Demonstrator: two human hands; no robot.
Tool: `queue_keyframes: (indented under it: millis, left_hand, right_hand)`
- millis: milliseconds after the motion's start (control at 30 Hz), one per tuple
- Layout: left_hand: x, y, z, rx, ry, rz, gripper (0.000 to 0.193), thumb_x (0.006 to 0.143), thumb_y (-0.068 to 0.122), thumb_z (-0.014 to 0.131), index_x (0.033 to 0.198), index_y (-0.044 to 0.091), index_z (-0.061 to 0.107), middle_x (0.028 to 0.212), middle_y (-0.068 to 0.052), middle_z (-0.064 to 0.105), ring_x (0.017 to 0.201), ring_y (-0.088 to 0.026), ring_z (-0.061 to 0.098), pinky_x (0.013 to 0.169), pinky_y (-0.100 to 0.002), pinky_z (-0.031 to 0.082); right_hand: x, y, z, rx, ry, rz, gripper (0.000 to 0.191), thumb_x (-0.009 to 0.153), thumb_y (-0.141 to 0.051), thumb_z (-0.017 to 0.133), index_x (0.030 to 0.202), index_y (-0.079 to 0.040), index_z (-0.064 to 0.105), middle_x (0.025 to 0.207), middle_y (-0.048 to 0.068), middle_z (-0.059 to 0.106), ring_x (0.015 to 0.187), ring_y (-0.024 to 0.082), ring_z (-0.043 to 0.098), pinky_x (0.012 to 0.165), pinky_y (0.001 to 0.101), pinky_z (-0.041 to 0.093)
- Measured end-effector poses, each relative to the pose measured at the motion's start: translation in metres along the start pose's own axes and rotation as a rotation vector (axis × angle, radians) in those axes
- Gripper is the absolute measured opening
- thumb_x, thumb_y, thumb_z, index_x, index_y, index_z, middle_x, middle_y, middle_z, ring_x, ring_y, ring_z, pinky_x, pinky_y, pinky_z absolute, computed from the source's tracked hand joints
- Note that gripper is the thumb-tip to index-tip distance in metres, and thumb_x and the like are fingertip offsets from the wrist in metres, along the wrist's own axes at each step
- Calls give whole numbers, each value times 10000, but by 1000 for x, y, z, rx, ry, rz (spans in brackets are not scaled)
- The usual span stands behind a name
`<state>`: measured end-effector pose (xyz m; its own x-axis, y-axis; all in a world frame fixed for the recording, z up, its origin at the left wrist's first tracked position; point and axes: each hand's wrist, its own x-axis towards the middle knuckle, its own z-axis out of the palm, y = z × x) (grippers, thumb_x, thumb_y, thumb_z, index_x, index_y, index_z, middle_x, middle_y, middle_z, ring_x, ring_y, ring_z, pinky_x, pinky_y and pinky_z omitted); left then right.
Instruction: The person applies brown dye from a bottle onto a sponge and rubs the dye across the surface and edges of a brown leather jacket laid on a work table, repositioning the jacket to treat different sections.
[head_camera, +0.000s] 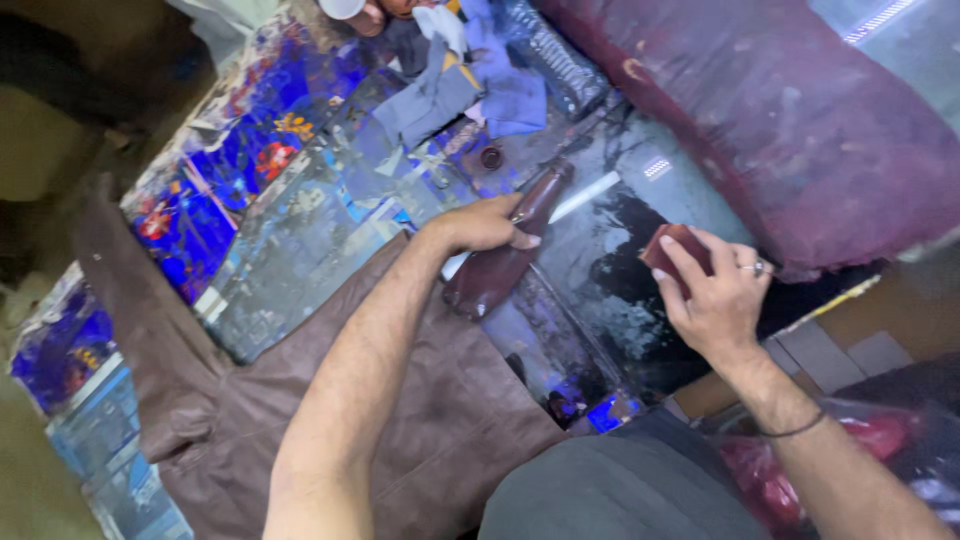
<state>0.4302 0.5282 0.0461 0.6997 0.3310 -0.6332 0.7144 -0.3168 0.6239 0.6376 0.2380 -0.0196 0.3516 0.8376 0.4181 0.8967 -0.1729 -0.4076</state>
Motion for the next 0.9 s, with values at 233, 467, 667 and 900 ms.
queue_keyframes:
  millis: [233, 467, 667, 900]
  left_hand:
    - [12, 0, 0, 12, -1, -17, 729, 801, 365, 790, 1416, 81, 522, 1309, -139, 681, 1211, -266, 647, 1021, -391, 493]
    - [17, 15, -10, 48, -13, -69, 723, 815, 385, 781, 1411, 66, 524, 1321, -145, 667, 1228, -270, 640, 1023, -395, 489]
    - [18, 23, -13, 36, -12, -66, 720, 825, 387, 783, 1406, 59, 513, 1321, -147, 660, 1228, -259, 634, 1018, -395, 487]
    - [15, 31, -11, -14, -26, -61, 659, 831, 339, 773, 1392, 73, 553, 1273, -134, 709, 1178, -238, 673, 1001, -386, 514]
  right_hand:
    - [-3, 16, 13, -50, 2, -3, 384, 943, -324, 807, 1313, -248, 734, 1358, 21, 627, 1167, 287, 539, 997, 493, 388]
    - [10, 23, 10, -50, -17, 1, 408, 908, -322, 806, 1301, -240, 731, 1391, 37, 622, 1182, 305, 533, 997, 512, 380]
    - [18, 23, 3, -21, -9, 12, 442, 887, -322, 805, 1311, -238, 715, 1387, 45, 610, 1179, 316, 537, 983, 528, 377]
    - [21, 25, -4, -1, -19, 21, 453, 875, -310, 805, 1312, -233, 713, 1370, 49, 609, 1166, 314, 545, 973, 525, 381]
